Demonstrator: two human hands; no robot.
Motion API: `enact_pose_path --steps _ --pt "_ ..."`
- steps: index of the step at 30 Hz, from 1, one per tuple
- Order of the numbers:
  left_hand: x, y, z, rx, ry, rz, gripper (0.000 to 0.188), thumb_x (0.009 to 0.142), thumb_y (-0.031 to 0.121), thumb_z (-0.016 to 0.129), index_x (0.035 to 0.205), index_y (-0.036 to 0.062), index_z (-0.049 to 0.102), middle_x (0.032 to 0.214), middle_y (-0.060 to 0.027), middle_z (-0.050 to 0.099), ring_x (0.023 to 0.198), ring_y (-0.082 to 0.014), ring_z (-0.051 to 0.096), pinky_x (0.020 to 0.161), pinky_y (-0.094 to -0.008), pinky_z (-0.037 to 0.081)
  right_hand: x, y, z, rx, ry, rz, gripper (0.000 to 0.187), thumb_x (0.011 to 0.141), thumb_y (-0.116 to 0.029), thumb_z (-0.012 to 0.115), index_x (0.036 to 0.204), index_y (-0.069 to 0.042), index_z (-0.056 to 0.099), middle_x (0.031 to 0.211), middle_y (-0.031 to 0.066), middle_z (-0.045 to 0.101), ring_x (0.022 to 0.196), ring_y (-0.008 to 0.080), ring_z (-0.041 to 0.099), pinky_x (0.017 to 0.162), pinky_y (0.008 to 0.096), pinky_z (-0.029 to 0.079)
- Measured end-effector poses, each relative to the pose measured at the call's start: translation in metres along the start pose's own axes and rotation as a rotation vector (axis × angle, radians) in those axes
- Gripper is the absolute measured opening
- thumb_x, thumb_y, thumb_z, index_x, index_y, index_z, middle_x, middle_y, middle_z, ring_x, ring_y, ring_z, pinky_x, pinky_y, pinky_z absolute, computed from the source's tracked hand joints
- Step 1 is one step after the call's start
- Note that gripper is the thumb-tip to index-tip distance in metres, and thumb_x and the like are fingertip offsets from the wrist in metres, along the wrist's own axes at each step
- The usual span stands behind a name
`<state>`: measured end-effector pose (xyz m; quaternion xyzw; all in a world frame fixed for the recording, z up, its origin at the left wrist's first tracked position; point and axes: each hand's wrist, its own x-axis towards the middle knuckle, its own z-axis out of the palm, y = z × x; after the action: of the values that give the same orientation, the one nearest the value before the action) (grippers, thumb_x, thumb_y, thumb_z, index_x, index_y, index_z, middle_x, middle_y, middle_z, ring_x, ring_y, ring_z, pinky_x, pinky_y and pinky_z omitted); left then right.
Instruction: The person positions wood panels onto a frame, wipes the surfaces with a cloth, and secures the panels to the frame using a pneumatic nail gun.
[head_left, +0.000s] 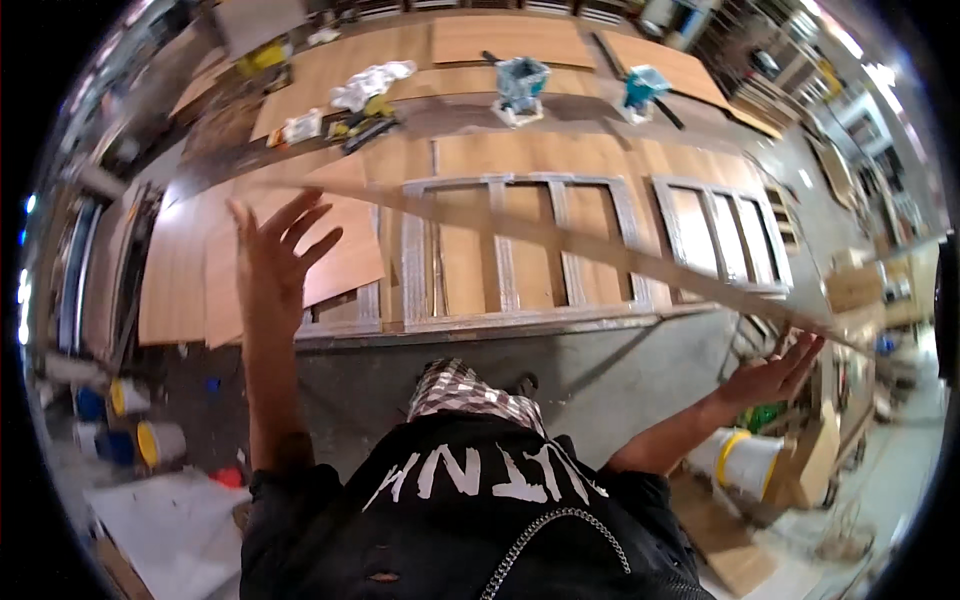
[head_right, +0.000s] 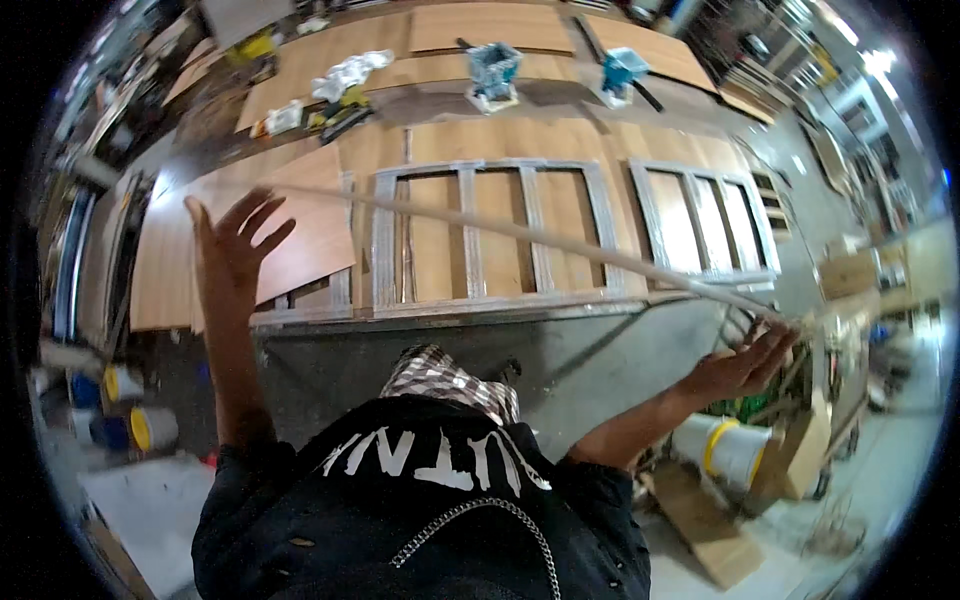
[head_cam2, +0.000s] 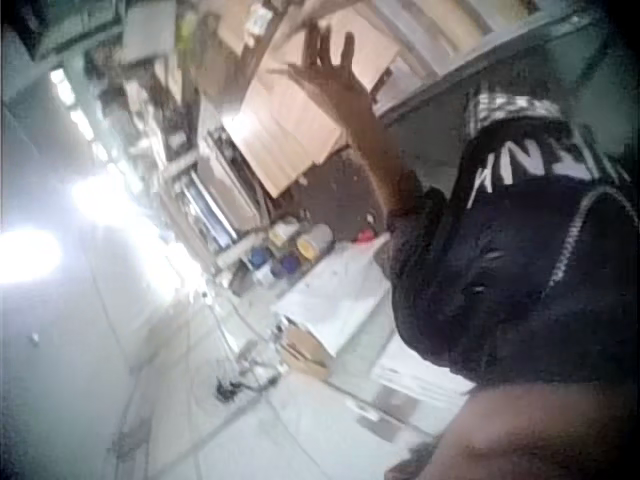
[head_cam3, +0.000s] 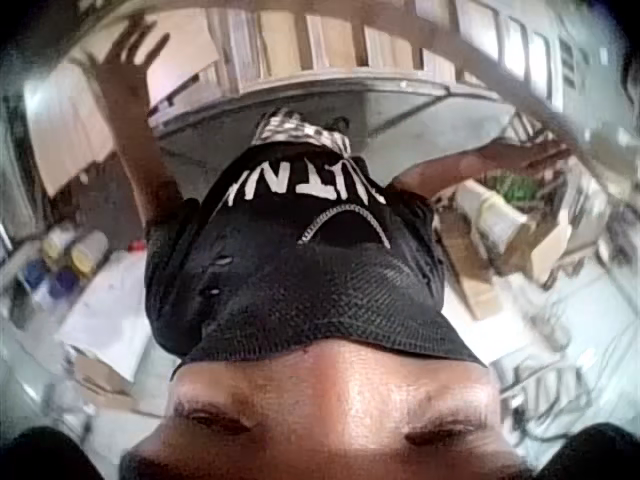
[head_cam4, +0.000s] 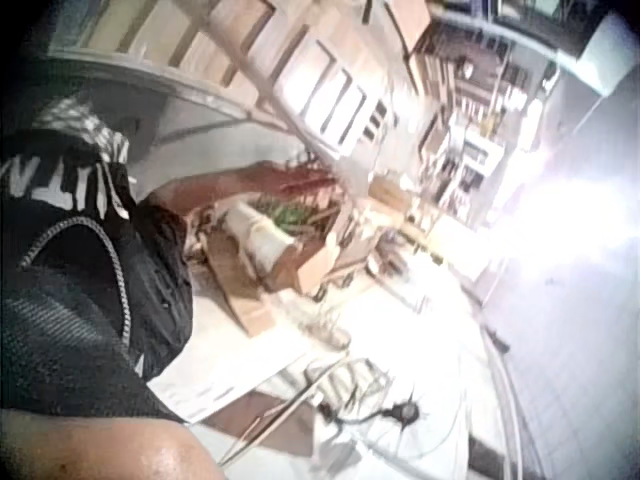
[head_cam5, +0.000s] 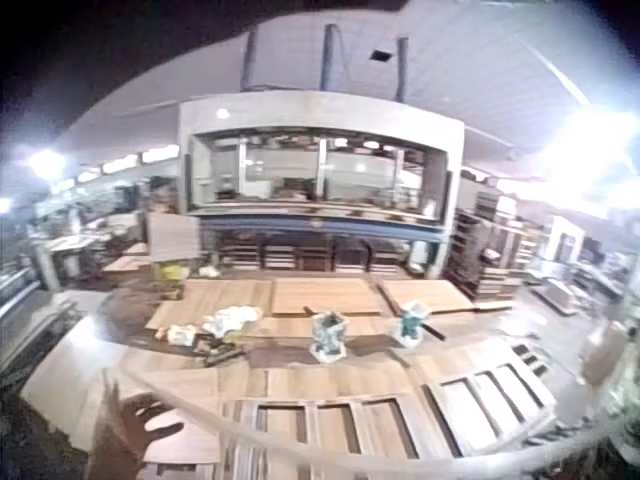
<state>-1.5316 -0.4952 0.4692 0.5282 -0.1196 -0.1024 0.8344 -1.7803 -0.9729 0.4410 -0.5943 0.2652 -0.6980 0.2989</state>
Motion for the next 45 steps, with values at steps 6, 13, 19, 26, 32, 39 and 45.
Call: enact_pose_path --steps 6,13,19,26,32,39,45 --pt "0.035 -0.026 0.081 0.295 0.403 0.097 0.046 0.091 0.036 0.061 0.124 0.0039 0.059 0.118 -0.0068 0.063 0.107 -0.0135 0.057 0.089 -0.0294 0.044 0.085 0.031 0.101 -0.084 -0.498 0.256 0.056 0.092 -0.039 0.059 0.131 0.000 0.052 0.126 0.0144 0.058 0.114 0.0244 0.054 0.097 0.0355 0.042" --pt "0.126 -0.124 0.046 0.719 0.421 -0.098 0.045 0.085 0.046 0.065 0.091 0.0008 0.068 0.079 -0.0026 0.062 0.074 -0.0113 0.056 0.066 -0.0289 0.046 0.120 0.284 0.217 -0.940 -1.054 -0.117 0.052 0.091 -0.046 0.053 0.120 -0.004 0.062 0.107 0.0163 0.067 0.096 0.0253 0.064 0.081 0.0378 0.049" --pt "0.138 -0.277 -0.032 0.909 0.446 -0.065 0.070 0.080 0.053 0.063 0.120 -0.0044 0.054 0.097 -0.0221 0.066 0.094 -0.0254 0.065 0.078 -0.0354 0.049 -0.034 0.322 0.210 -1.092 -1.548 0.162 0.058 0.081 -0.049 0.063 0.107 0.003 0.064 0.094 0.0227 0.067 0.084 0.0328 0.066 0.075 0.0422 0.051" --pt "-0.091 -0.243 -0.046 0.155 0.901 -0.292 0.043 0.089 0.032 0.063 0.114 -0.0030 0.059 0.107 -0.0159 0.065 0.095 -0.0221 0.065 0.083 -0.0319 0.052 -0.129 0.237 0.178 -0.763 -1.241 0.072 0.058 0.087 -0.037 0.059 0.129 0.003 0.051 0.120 0.0282 0.055 0.108 0.0387 0.056 0.091 0.0459 0.046" --pt "-0.183 -0.250 -0.098 0.181 1.283 -0.350 0.037 0.090 0.029 0.062 0.113 0.0003 0.059 0.103 -0.0135 0.065 0.087 -0.0202 0.066 0.073 -0.0310 0.055 -0.274 0.081 0.256 0.473 -1.570 0.972 0.063 0.096 -0.035 0.053 0.143 -0.001 0.030 0.142 0.0181 0.036 0.125 0.0296 0.044 0.097 0.0457 0.046" --pt "-0.170 -0.231 -0.188 0.113 1.313 -0.257 0.043 0.093 0.026 0.058 0.124 -0.0036 0.052 0.114 -0.0147 0.056 0.089 -0.0230 0.063 0.076 -0.0345 0.056 -0.442 0.003 0.339 0.591 -1.717 0.894 0.070 0.097 -0.042 0.047 0.149 -0.009 0.014 0.151 0.0156 0.021 0.136 0.0332 0.028 0.098 0.0529 0.044" --pt "-0.167 -0.213 -0.280 -0.018 1.313 -0.263 0.046 0.093 0.035 0.057 0.122 -0.0015 0.055 0.104 -0.0092 0.062 0.083 -0.0162 0.062 0.063 -0.0284 0.056 -0.497 0.119 0.376 0.318 -1.857 0.857 0.078 0.089 -0.067 0.039 0.150 -0.031 0.008 0.153 0.0084 0.018 0.133 0.0318 0.029 0.084 0.0515 0.049"
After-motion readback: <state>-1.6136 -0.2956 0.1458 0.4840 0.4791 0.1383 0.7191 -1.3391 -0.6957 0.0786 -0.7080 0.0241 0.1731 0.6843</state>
